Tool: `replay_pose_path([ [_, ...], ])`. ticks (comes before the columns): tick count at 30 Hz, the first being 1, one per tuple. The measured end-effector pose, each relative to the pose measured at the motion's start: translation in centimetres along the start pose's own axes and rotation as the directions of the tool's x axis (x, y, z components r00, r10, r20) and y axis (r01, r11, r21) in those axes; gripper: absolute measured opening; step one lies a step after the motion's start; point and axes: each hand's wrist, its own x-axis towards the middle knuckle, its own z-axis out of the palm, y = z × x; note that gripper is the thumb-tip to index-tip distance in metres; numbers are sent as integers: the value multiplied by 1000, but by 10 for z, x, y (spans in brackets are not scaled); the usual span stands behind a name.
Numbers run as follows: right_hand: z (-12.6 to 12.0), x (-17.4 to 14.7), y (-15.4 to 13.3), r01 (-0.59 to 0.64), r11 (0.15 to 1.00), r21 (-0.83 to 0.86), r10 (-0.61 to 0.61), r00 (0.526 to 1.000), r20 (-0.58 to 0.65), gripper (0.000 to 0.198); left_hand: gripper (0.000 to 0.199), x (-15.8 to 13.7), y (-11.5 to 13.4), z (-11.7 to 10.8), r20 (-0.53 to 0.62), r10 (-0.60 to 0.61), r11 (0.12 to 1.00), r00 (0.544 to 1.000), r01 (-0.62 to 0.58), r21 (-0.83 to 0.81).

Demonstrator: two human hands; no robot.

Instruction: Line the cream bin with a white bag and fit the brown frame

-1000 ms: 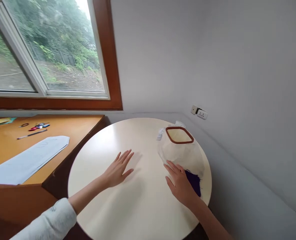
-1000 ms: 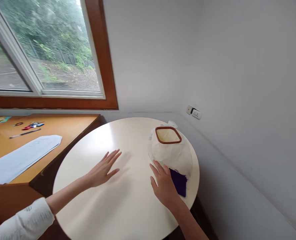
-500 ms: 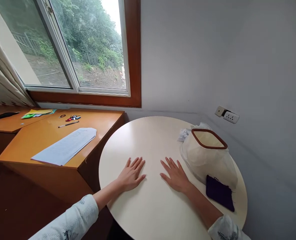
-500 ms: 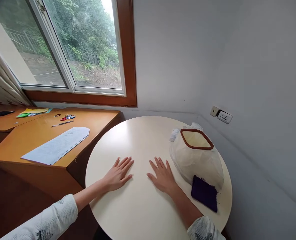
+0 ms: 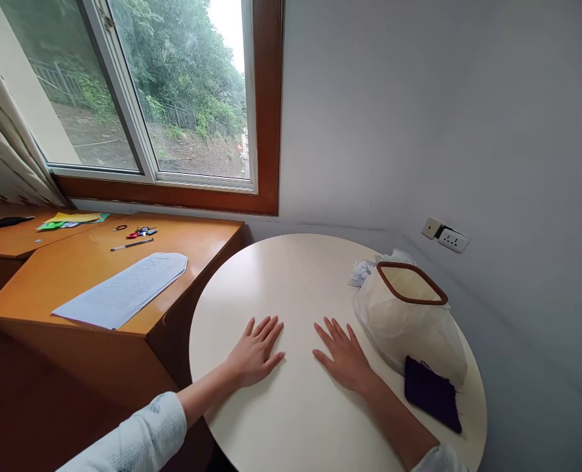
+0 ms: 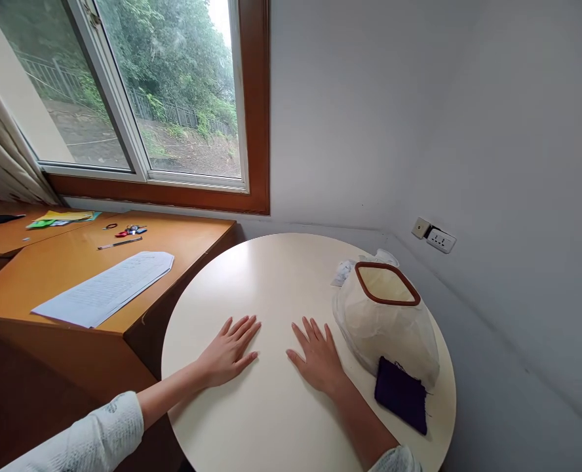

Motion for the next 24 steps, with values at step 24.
replay_pose_path([
  [24, -1, -1, 1, 5, 1000, 22, -5, 1000, -15, 62, 63, 1, -1, 2, -31, -20, 999, 999, 18, -39],
])
